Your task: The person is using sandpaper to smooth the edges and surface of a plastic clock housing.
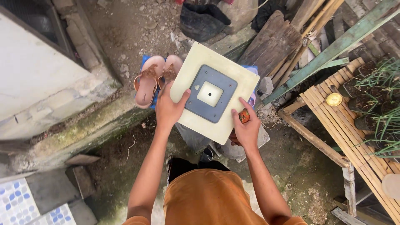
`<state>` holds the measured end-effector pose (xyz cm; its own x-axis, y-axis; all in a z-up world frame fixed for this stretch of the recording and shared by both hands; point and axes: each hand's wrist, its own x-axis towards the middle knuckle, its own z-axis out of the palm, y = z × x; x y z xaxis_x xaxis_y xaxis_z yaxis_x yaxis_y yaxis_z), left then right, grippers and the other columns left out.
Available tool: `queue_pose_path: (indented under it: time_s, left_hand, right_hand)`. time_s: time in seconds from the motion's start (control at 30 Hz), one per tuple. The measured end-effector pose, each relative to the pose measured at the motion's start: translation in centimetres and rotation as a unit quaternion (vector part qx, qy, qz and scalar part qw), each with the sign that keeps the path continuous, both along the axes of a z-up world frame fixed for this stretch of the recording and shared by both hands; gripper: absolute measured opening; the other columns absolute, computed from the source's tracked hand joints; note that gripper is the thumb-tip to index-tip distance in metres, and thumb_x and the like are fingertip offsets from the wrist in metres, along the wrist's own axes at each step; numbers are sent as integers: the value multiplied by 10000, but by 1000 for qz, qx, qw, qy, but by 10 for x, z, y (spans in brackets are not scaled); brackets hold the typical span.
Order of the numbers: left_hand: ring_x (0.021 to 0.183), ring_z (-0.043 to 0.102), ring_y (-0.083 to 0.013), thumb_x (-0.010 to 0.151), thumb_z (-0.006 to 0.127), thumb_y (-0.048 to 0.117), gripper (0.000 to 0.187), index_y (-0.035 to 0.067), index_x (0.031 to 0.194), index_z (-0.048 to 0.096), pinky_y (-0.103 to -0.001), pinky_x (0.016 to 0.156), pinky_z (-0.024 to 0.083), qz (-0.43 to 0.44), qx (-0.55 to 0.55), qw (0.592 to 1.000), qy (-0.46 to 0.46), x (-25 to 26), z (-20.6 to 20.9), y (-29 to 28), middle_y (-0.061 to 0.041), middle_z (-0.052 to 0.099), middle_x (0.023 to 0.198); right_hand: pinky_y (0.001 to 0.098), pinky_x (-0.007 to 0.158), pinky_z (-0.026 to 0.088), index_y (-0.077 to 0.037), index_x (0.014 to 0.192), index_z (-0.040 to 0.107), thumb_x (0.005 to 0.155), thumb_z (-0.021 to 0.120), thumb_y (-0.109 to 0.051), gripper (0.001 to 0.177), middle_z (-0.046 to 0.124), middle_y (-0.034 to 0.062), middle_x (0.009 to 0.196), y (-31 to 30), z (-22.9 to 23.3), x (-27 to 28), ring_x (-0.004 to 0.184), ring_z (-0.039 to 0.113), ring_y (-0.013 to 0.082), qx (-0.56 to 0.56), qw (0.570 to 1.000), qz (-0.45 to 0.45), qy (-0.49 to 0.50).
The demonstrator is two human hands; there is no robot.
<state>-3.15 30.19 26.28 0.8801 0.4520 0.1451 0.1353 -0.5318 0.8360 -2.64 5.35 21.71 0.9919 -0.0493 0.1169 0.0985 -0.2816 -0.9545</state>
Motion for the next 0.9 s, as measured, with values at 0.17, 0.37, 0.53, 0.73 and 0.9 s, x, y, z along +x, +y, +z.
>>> queue_pose_path:
  time_s: [0.17,0.37,0.53,0.73,0.9]
  left_hand:
    - [1252,610,-399,932,737,455,465,75,1202,726,-496,1095,428,-43,122,991,-35,65,-16,31,-200,695,1264]
    - [1448,366,-423,876,730,571,704,-9,1266,655,-698,1141,145,-78,227,971,17,112,-46,52,-229,575,1421]
    - [1538,272,-440,898,740,591,891,-8,1505,482,-649,1228,175,-139,233,961,-51,105,-57,43,-233,441,1581]
    - [1412,340,-432,631,867,653,1126,113,1525,444,-631,1158,224,-260,293,918,-57,69,-29,7,-253,351,1554]
    - [1380,357,-439,604,882,606,1124,117,1520,451,-602,1114,274,-279,330,900,-54,76,-36,4,-281,339,1546]
  right_hand:
    - [202,604,461,-67,1395,659,941,720,-94,460,629,-31,790,19,-1,15,673,503,17,25,998,-14,62]
    - [205,664,501,-34,1339,697,932,752,-111,418,688,-22,859,48,-39,24,730,550,16,61,995,-35,65]
    - [212,799,550,-11,1305,694,934,748,-99,385,732,11,1026,61,-58,22,868,634,33,114,990,-80,36]
    - [217,704,517,-22,1329,698,937,738,-107,403,699,-6,912,74,-60,11,764,579,37,132,980,-116,93]
    - [208,682,502,-42,1338,693,939,742,-115,408,665,-43,872,77,-59,4,744,537,20,94,985,-119,82]
